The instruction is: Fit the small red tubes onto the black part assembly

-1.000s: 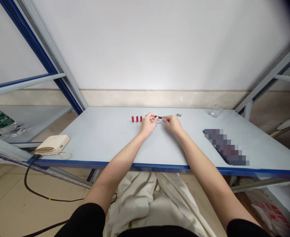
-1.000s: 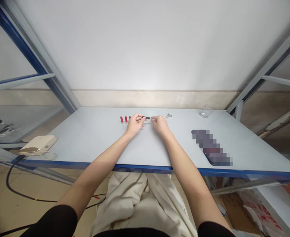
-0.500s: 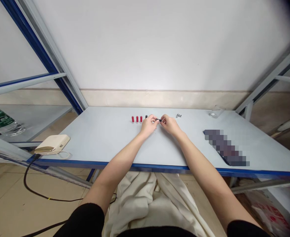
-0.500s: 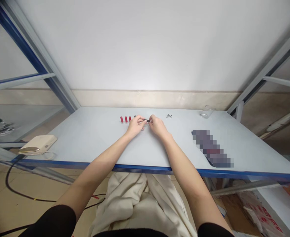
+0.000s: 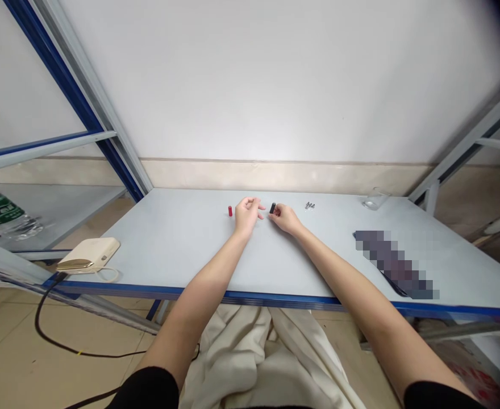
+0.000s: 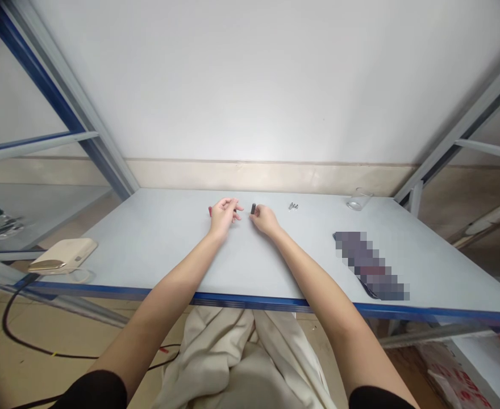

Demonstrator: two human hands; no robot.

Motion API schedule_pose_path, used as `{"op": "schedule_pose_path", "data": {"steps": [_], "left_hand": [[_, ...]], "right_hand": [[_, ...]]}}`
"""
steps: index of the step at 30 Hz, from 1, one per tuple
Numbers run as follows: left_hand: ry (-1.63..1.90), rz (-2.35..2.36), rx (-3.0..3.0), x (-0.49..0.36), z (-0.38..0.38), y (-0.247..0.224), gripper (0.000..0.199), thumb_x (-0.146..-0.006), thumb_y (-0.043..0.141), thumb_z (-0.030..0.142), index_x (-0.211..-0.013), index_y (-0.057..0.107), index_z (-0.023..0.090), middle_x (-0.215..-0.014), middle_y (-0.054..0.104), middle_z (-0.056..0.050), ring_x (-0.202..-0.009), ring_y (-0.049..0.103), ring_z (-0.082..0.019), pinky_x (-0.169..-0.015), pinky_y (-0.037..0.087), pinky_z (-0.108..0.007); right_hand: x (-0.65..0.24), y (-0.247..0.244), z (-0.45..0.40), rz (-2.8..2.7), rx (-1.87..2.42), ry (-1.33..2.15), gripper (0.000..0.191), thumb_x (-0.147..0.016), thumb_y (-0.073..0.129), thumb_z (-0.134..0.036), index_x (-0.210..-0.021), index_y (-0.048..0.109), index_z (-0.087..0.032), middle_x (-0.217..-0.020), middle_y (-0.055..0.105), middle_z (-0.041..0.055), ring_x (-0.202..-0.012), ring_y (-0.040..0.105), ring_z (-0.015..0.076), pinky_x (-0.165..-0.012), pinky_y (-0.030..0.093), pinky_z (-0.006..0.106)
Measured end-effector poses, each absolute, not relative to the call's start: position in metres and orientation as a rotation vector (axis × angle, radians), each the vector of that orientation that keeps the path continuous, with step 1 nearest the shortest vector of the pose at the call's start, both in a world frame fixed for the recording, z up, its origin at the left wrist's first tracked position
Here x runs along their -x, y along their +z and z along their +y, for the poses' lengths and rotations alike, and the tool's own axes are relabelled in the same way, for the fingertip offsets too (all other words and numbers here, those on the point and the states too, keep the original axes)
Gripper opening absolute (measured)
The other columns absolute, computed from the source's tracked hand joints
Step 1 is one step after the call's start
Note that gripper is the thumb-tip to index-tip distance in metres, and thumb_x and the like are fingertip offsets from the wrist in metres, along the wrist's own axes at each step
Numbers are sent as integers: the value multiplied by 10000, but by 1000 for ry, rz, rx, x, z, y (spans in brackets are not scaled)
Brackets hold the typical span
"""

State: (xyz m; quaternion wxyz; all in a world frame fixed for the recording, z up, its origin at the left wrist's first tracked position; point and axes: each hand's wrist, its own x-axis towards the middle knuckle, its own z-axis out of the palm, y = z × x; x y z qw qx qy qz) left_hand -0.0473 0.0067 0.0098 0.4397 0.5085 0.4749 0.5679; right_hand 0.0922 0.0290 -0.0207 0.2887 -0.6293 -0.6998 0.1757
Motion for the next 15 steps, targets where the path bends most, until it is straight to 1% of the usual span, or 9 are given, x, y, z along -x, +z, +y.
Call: {"op": "schedule_pose_path", "data": {"steps": [5,9,12,15], "left_hand": [[1454,1188,-1091,48,7,12,117,-766,502,265,-747,509,150,-639,613,-3,-406,472,-48,-407,308,-175],[1462,1172,-1062,49,8,12,99,-745,506,251,-735,506,152,-610,593,5,-394,455,-51,-405,298,-180],[1447,1198,-1138,49,8,10,105,-755,496,255,-732,510,154,-612,593,4,-400,456,-57,-422,321,-187],[1363,1269,-1369,47,8,7,111,-775,479,242,-710,517,161,-606,594,-1,-439,482,-77,-478,371,-202]], "right_hand": [[-79,-19,33,-1992,1688,410,90,-773,559,-232,-789,569,-144,-787,632,49,-666,514,117,-599,337,208],[-73,-23,37,-2030,1711,368,108,-782,555,-245,-815,587,-147,-807,645,59,-689,533,125,-604,336,212],[-73,-21,36,-2045,1736,361,140,-792,540,-259,-847,599,-144,-846,652,71,-713,547,135,-601,336,219],[-78,-15,32,-2071,1781,351,209,-759,591,-302,-896,614,-146,-900,656,82,-774,566,156,-630,346,230]]}}
